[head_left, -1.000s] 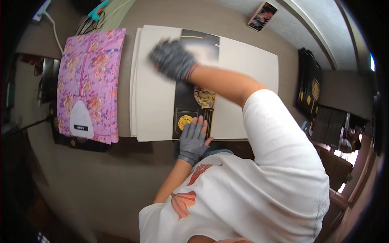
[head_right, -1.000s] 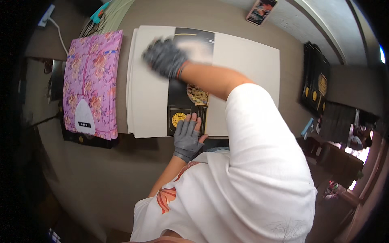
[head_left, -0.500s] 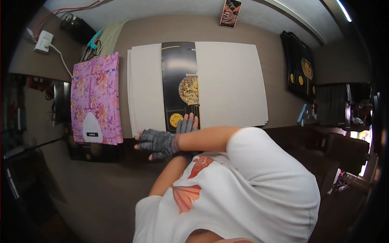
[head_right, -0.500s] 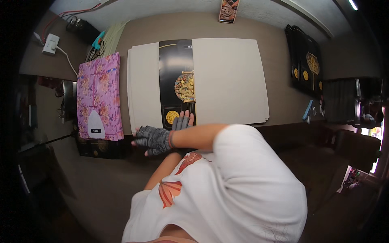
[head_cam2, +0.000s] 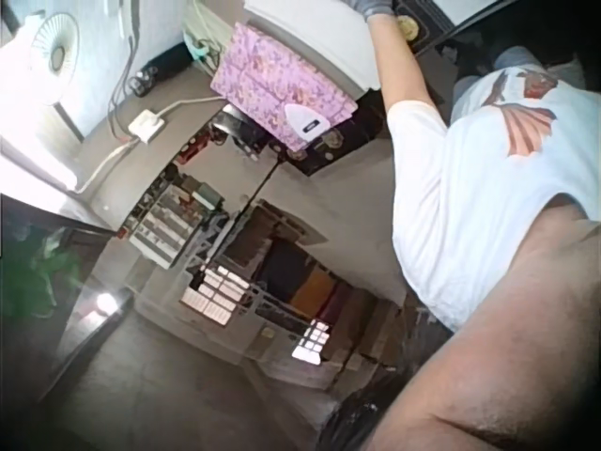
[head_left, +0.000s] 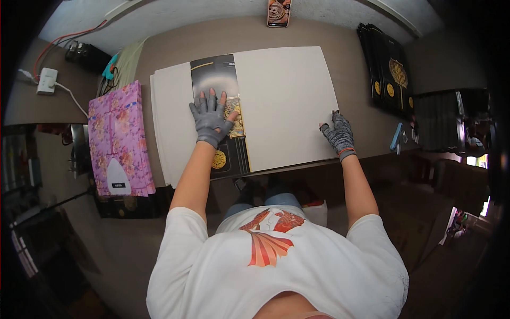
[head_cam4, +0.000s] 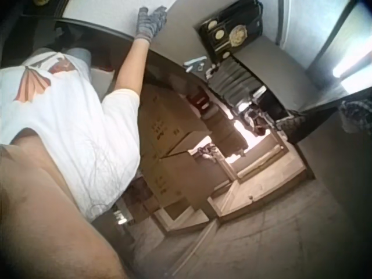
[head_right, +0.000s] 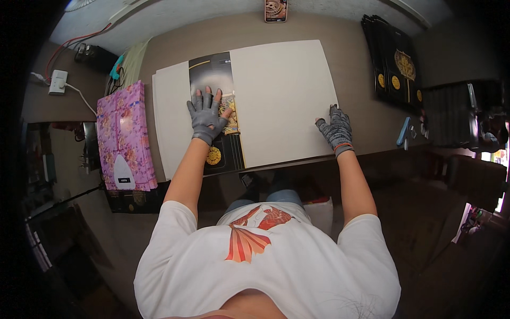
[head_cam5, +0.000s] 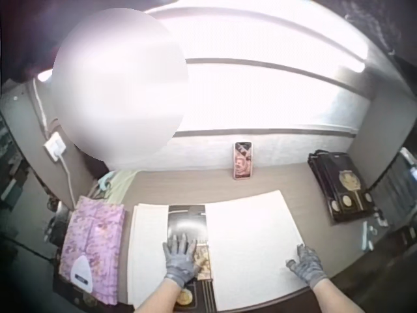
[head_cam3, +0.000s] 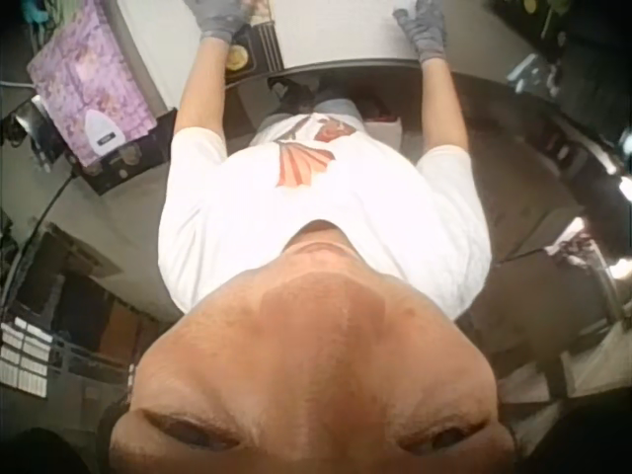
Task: Manually fold and assemble decorative cardboard product packaging boxes.
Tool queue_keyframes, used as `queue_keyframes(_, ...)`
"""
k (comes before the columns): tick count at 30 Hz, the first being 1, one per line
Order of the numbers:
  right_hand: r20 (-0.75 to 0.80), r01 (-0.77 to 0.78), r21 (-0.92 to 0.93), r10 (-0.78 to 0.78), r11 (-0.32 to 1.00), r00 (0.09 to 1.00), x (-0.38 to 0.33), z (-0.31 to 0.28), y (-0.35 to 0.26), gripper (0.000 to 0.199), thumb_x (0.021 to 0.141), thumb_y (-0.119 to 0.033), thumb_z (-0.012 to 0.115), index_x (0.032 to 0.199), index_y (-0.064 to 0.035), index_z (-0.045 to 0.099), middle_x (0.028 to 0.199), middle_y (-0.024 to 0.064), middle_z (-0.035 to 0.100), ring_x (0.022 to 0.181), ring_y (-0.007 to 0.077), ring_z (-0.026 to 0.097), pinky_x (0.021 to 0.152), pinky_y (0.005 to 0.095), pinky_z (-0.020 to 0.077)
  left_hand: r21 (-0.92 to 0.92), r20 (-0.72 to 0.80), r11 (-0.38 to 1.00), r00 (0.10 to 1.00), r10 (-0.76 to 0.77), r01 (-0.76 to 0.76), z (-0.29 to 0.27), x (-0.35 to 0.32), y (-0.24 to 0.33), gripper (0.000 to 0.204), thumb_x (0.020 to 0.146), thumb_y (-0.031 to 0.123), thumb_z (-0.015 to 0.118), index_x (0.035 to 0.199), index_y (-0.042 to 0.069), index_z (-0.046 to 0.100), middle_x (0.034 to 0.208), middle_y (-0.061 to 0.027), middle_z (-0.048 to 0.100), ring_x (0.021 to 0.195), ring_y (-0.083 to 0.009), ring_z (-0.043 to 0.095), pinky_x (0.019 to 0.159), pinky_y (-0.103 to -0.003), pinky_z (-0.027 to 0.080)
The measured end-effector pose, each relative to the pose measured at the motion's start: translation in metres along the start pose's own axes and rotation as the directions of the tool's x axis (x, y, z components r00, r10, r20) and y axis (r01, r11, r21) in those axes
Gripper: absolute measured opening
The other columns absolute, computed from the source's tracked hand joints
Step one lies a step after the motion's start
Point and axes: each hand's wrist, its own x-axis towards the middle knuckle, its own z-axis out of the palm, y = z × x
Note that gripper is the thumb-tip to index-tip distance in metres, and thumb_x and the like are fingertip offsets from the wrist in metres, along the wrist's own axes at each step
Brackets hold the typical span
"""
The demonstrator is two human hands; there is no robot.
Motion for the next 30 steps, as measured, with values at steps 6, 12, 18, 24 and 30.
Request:
queue_keyframes(6, -0.112, -0.015, 0.049, 0.021, 0.999, 0.993, 0.013, 0.006, 0.013, 0.077, 0.082, -0.046, 0.067, 0.142, -0.0023, 0.043, 0.146, 0.018, 0.044, 0.135, 0.0338, 0.039, 0.115, 0.0409, 0.0291, -0.019, -0.03, 1.0, 1.0, -0.01, 0.009, 0.01, 0.003, -0.001, 0.07, 0.088, 0.057, 0.053, 0.149, 0.026, 0.037, 0.156, -0.0148, 0.029, 0.145, -0.04, 0.019, 0.114, -0.061, 0.011)
queue_keyframes(12, -0.071, 0.05, -0.091, -0.056, 0.995, 0.996, 0.001, -0.007, 0.0, 0.072, 0.082, -0.039, 0.068, 0.14, -0.0027, 0.046, 0.136, 0.0152, 0.055, 0.126, 0.0348, 0.048, 0.11, 0.0429, 0.0366, -0.033, -0.057, 0.999, 0.998, -0.02, 0.018, 0.008, 0.001, 0.0, 0.068, 0.088, 0.053, 0.055, 0.147, 0.023, 0.04, 0.155, -0.0156, 0.032, 0.144, -0.0401, 0.022, 0.114, -0.059, 0.012)
queue_keyframes(18, -0.108, 0.017, 0.249, 0.01, 0.968, 0.994, 0.006, -0.023, 0.01, 0.069, 0.082, -0.028, 0.07, 0.14, -0.0014, 0.045, 0.128, 0.0139, 0.06, 0.114, 0.0283, 0.056, 0.102, 0.0332, 0.0425, -0.059, -0.077, 0.998, 0.997, 0.026, -0.031, 0.012, -0.003, -0.004, 0.075, 0.086, 0.057, 0.055, 0.148, 0.018, 0.038, 0.155, -0.016, 0.031, 0.144, -0.0407, 0.022, 0.115, -0.058, 0.011)
queue_keyframes(24, 0.09, 0.116, 0.878, -0.398, 0.464, 0.913, -0.009, -0.075, -0.018, 0.073, 0.091, -0.029, 0.066, 0.15, -0.0046, 0.032, 0.142, 0.0102, 0.049, 0.127, 0.0227, 0.047, 0.107, 0.031, 0.0358, -0.04, 0.077, 0.997, 0.994, 0.075, -0.072, -0.004, -0.006, -0.007, 0.092, 0.079, 0.073, 0.051, 0.151, 0.019, 0.032, 0.16, -0.0129, 0.021, 0.147, -0.04, 0.009, 0.115, -0.06, 0.0)
queue_keyframes(30, -0.265, 0.792, 0.179, -0.747, 0.583, 0.61, -0.041, -0.016, -0.148, 0.089, 0.072, -0.068, 0.07, 0.147, -0.0277, 0.042, 0.152, 0.028, 0.027, 0.142, 0.0494, 0.019, 0.116, 0.0533, 0.0162, -0.196, 0.139, 0.953, 0.955, 0.262, -0.233, -0.011, -0.007, -0.024, 0.133, 0.051, 0.083, 0.067, 0.153, 0.01, 0.021, 0.159, -0.0207, 0.016, 0.148, -0.0374, 0.007, 0.114, -0.063, 0.003)
